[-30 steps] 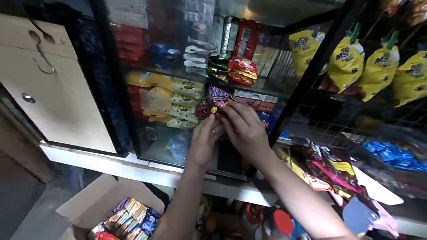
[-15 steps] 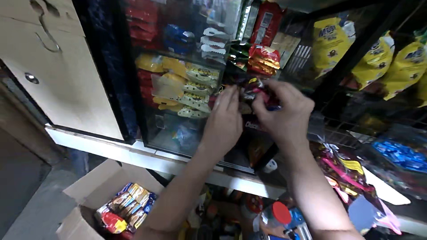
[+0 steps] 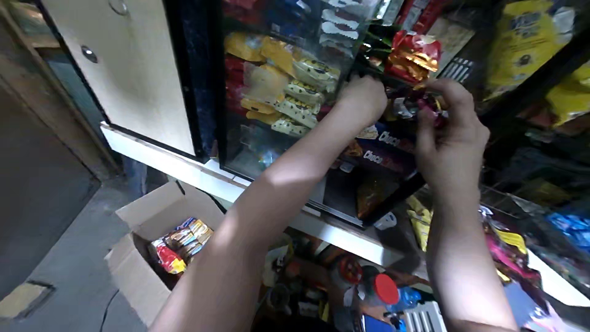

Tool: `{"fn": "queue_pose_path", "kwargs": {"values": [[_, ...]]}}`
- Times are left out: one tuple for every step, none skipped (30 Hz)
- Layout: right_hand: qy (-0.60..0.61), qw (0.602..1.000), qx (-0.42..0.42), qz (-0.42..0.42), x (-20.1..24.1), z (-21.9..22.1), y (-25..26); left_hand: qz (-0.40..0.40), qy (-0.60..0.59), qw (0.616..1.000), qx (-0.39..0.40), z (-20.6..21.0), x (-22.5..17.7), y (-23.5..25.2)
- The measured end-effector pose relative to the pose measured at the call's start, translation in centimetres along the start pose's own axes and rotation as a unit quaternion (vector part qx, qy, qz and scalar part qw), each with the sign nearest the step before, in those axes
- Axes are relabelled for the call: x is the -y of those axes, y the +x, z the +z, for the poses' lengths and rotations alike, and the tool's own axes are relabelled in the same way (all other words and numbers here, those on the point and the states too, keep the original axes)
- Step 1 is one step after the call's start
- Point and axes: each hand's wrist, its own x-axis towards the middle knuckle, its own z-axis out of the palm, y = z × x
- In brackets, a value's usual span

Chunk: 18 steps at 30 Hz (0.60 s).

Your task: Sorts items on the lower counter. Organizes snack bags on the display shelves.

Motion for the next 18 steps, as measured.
{"fn": "queue_pose_path", "kwargs": {"values": [[-0.003,1.0,0.001,-0.003,0.0,0.0,0.0,-0.001,0.002,1.0,0.002,0.3,0.2,0.5],[-0.005,1.0,0.002,-0.007,-0.1,0.0,0.0,-0.004,0.007,1.0,0.003,0.4,0.3,0.9],[-0.007,1.0,0.004,-0.008,-0.1,-0.1,-0.1,-0.006,0.017,1.0,0.006,0.5,0.3,1.1],[-0.008,1.0,0.005,-0.006,0.0,-0.1,-0.1,-0.012,0.013,1.0,0.008,0.6,0.4,1.2],[-0.006,1.0,0.005,-0.002,0.0,-0.1,-0.2,-0.025,0.003,1.0,0.005,0.8,0.4,1.4],[-0.003,1.0,0.007,0.002,0.0,-0.1,-0.3,-0.037,-0.006,0.999,0.003,0.9,0.3,1.5],[0.004,1.0,0.01,0.005,0.1,-0.1,-0.3,-0.045,-0.008,0.999,0.002,1.1,0.3,1.5],[0.013,1.0,0.014,0.008,0.1,-0.2,-0.4,-0.047,-0.01,0.999,-0.003,1.2,0.3,1.5],[0.018,0.999,0.023,0.013,0.1,-0.2,-0.4,-0.046,-0.011,0.999,-0.008,1.2,0.4,1.4],[0.019,0.999,0.031,0.015,0.2,-0.3,-0.4,-0.046,-0.011,0.999,-0.008,1.1,0.4,1.3],[0.015,0.999,0.035,0.015,0.2,-0.4,-0.4,-0.044,-0.006,0.999,-0.004,1.0,0.4,1.2],[0.008,0.999,0.039,0.015,0.2,-0.5,-0.3,-0.044,-0.006,0.999,0.002,0.9,0.4,1.1],[-0.002,0.999,0.04,0.014,0.2,-0.6,-0.3,-0.044,-0.011,0.999,0.002,0.8,0.4,1.1],[-0.011,0.999,0.037,0.01,0.3,-0.7,-0.3,-0.045,-0.018,0.999,0.004,0.7,0.4,1.0],[-0.02,0.999,0.029,0.002,0.3,-0.8,-0.3,-0.047,-0.024,0.999,0.003,0.7,0.5,1.0],[-0.027,0.999,0.024,-0.001,0.5,-1.0,-0.4,-0.047,-0.021,0.999,0.007,0.7,0.5,1.0],[-0.03,0.999,0.024,0.001,0.7,-1.2,-0.4,-0.049,-0.017,0.999,0.013,0.6,0.4,1.1],[-0.032,0.999,0.027,0.006,0.9,-1.4,-0.4,-0.055,-0.019,0.998,0.017,0.6,0.3,0.9]]}}
